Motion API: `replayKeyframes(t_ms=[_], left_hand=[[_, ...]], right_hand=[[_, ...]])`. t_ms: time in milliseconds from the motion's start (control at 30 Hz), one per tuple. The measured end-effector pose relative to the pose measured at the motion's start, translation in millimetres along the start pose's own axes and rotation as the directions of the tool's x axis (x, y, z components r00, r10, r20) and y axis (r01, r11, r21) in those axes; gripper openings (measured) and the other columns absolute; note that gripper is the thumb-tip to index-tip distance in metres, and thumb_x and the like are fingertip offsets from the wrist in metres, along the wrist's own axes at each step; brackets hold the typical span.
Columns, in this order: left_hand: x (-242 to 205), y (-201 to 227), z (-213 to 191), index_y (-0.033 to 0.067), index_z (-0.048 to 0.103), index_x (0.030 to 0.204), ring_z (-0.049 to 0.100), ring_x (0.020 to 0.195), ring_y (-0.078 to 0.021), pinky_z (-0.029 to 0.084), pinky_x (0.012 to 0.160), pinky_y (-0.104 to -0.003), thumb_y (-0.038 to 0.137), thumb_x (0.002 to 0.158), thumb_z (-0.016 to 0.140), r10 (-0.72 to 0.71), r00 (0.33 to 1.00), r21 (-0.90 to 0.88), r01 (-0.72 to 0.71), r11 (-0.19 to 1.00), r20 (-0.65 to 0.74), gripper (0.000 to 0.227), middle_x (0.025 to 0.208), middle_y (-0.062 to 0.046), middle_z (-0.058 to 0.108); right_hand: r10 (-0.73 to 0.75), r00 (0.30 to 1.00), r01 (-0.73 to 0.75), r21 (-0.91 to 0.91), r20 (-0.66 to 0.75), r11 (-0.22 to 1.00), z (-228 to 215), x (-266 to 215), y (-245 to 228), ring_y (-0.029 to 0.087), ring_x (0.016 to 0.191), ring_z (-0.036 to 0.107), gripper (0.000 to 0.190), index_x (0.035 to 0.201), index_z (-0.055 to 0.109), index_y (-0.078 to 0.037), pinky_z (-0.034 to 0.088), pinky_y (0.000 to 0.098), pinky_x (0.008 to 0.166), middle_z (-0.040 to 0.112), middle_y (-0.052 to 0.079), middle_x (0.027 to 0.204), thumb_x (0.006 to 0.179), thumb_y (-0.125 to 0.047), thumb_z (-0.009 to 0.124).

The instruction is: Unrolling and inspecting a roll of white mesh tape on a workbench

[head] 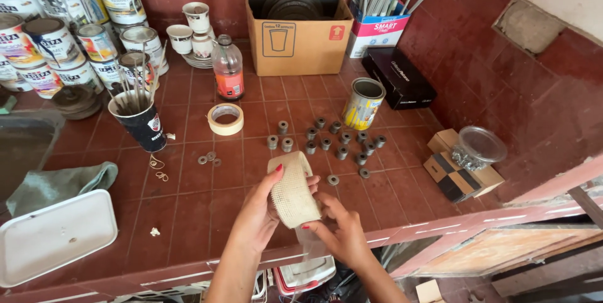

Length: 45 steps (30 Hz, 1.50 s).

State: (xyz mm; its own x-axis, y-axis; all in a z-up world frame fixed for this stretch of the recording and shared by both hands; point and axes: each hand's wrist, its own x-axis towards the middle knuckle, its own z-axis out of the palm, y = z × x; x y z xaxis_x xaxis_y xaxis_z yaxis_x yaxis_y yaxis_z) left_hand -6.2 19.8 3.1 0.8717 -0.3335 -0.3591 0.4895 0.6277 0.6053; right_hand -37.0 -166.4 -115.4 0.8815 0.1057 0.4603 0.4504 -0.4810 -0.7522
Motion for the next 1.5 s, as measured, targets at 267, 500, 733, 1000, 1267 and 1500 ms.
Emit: replayKeyframes(t_ms=[267, 500, 733, 1000, 1267, 1500], left_hand=[[13, -36, -35, 0.0101, 0.061, 0.129, 0.078, 0.097, -0.0162, 0.06, 0.079, -0.03, 0.042, 0.089, 0.063, 0.343, 0.842, 0.721, -0.535, 0.44, 0.416, 0.051, 0.116, -0.005, 0.081], [34, -41, -40, 0.0065, 0.066, 0.132, 0.075, 0.107, -0.0207, 0.06, 0.09, -0.031, 0.034, 0.084, 0.072, 0.292, 0.898, 0.637, -0.439, 0.634, 0.328, 0.056, 0.12, -0.01, 0.079], [47, -42, -26, 0.0045, 0.067, 0.132, 0.073, 0.106, -0.0234, 0.057, 0.089, -0.034, 0.026, 0.082, 0.071, 0.19, 0.961, 0.445, -0.263, 0.856, 0.202, 0.055, 0.122, -0.013, 0.077], [32, -27, -1, -0.0017, 0.062, 0.134, 0.071, 0.123, -0.0319, 0.054, 0.108, -0.045, 0.027, 0.09, 0.062, 0.389, 0.883, 0.145, -0.435, 0.889, 0.262, 0.054, 0.129, -0.023, 0.073], [11, -16, 18, -0.0035, 0.064, 0.128, 0.074, 0.115, -0.0372, 0.055, 0.097, -0.043, 0.026, 0.091, 0.057, 0.372, 0.925, 0.056, -0.377, 0.925, 0.083, 0.048, 0.123, -0.026, 0.076], [14, -25, 15, -0.0139, 0.068, 0.124, 0.072, 0.114, -0.0378, 0.056, 0.099, -0.046, 0.003, 0.079, 0.065, 0.276, 0.954, 0.027, -0.281, 0.959, 0.12, 0.048, 0.125, -0.028, 0.074]], right_hand=[[0.05, 0.998, -0.015, 0.595, -0.043, 0.804, -1, 16, 16, 0.004, 0.071, 0.064, 0.038, 0.114, 0.068, 0.003, 0.05, 0.0184, 0.059, 0.076, 0.004, 0.09, 0.089, -0.023, 0.081], [0.073, 0.995, -0.095, 0.548, 0.061, 0.831, -7, 17, 12, -0.002, 0.048, 0.032, 0.033, 0.112, 0.064, -0.006, 0.019, 0.0188, 0.043, 0.052, -0.008, 0.058, 0.088, -0.019, 0.083], [0.154, 0.985, -0.098, 0.47, -0.082, 0.877, -1, 14, 5, 0.002, 0.048, 0.04, 0.049, 0.124, 0.058, -0.009, 0.027, 0.0191, 0.045, 0.051, -0.006, 0.055, 0.084, -0.016, 0.085], [0.254, 0.958, -0.093, 0.697, -0.131, 0.711, 14, -16, 3, 0.019, 0.076, 0.076, 0.061, 0.133, 0.05, -0.003, 0.063, 0.0297, 0.07, 0.078, 0.014, 0.088, 0.082, 0.0, 0.082], [0.236, 0.947, -0.111, 0.469, -0.217, 0.876, 9, -21, 22, 0.009, 0.076, 0.07, 0.012, 0.094, 0.075, -0.003, 0.057, 0.0216, 0.068, 0.077, 0.004, 0.085, 0.084, -0.004, 0.082], [0.182, 0.961, -0.086, 0.401, -0.209, 0.912, 5, -13, 26, 0.006, 0.072, 0.061, 0.01, 0.09, 0.073, -0.005, 0.05, 0.0218, 0.064, 0.07, -0.001, 0.08, 0.087, -0.011, 0.082]])
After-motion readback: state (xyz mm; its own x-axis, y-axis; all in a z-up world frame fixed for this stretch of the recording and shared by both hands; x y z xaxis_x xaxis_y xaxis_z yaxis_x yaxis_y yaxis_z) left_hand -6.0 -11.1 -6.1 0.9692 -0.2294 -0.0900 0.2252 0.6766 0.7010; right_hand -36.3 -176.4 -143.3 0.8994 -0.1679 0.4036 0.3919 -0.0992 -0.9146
